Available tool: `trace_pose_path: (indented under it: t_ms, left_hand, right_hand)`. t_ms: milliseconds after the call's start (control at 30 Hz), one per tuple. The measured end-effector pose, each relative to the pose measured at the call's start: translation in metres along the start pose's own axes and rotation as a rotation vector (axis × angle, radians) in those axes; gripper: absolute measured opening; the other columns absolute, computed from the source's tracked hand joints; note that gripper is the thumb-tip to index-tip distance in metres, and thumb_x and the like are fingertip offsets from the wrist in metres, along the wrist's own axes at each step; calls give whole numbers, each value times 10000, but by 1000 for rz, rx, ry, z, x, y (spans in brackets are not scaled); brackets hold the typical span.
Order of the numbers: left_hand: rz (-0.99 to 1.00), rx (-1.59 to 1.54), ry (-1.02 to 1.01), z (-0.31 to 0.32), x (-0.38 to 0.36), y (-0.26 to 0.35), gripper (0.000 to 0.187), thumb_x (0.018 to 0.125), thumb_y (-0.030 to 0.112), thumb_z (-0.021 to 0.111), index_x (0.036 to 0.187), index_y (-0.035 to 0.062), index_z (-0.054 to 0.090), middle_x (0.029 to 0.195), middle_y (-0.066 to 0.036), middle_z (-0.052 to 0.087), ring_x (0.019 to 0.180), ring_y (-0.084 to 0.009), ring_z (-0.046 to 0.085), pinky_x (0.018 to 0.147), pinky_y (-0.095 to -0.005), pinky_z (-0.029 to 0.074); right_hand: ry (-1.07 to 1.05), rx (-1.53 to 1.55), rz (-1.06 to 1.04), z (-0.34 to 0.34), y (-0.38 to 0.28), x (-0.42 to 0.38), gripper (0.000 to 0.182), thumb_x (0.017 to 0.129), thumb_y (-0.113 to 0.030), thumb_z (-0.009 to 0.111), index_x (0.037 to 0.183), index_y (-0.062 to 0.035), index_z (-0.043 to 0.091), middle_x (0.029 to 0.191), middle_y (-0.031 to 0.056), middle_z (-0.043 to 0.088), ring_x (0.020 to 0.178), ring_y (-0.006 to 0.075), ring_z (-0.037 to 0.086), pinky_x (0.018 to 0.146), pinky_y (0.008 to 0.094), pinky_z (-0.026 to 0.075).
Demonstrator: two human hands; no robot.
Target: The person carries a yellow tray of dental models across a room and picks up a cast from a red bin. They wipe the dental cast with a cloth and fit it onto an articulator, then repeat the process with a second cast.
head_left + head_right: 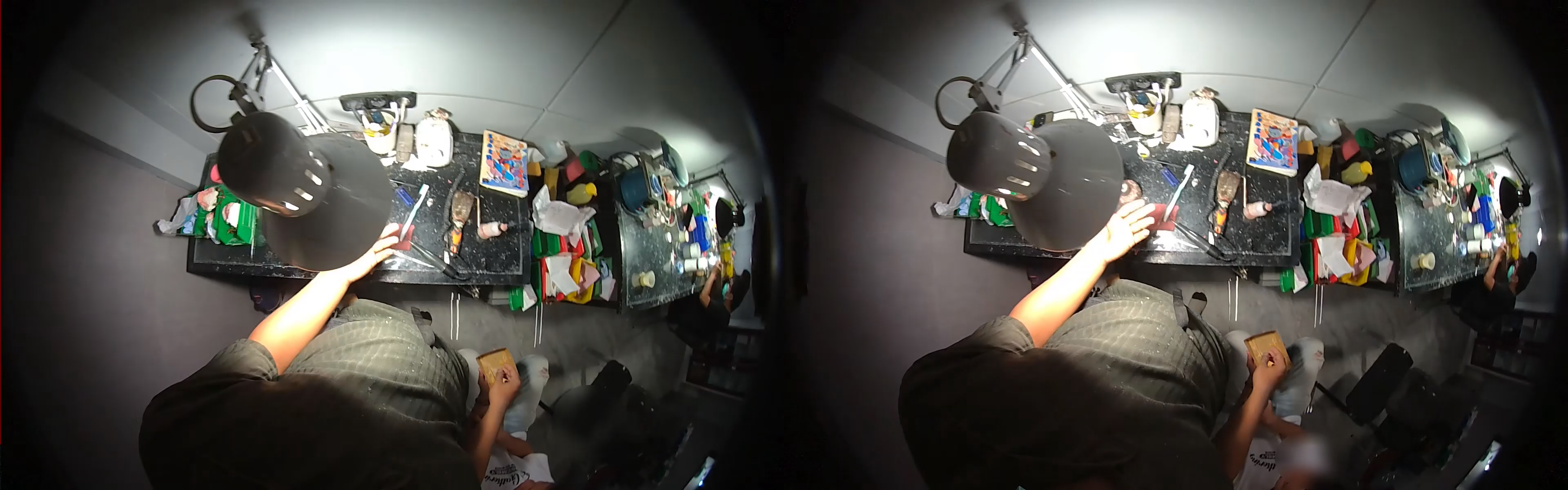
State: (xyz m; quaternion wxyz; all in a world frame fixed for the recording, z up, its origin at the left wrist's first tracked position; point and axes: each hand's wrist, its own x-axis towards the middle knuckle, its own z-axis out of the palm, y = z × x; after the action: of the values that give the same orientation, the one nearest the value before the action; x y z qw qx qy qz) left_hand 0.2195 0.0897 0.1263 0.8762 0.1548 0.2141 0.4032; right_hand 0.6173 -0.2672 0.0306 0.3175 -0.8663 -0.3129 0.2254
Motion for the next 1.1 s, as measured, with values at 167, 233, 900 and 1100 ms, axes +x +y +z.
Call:
trace_pose_path:
  t_ms: [167,233,900,1100]
  left_hand:
    - [-34,-110,-100,-13,2,1,522,1032,353,366,1445,33,380,1490,-203,424,1260,-366,534,1029,-513,465]
    - [-62,-278,-147,-20,6,-2,521,1034,339,372,1447,21,369,1496,-218,407,1263,-373,531,1029,-514,470]
    - [-53,56,16,-30,-8,-3,489,1026,314,387,1442,55,393,1462,-140,472,1277,-255,521,1083,-426,413]
    - [23,-67,-26,-19,-18,3,468,1029,299,389,1430,57,402,1438,-132,482,1266,-252,521,1074,-421,419]
  right_hand:
    - [-15,249,-179,-74,-173,24,170,914,-45,656,1071,13,680,1053,60,695,953,135,647,860,279,510]
    - [37,273,-335,-125,-253,24,236,994,-155,567,1143,-3,668,1141,124,679,1094,194,628,947,331,490]
    - [-647,-345,-256,-104,130,-12,400,908,-344,575,1133,-23,653,1122,154,672,1041,296,644,915,428,490]
    - [-837,-397,-387,-80,230,-4,374,872,-330,615,1101,-39,664,1111,150,675,1027,303,647,887,441,500]
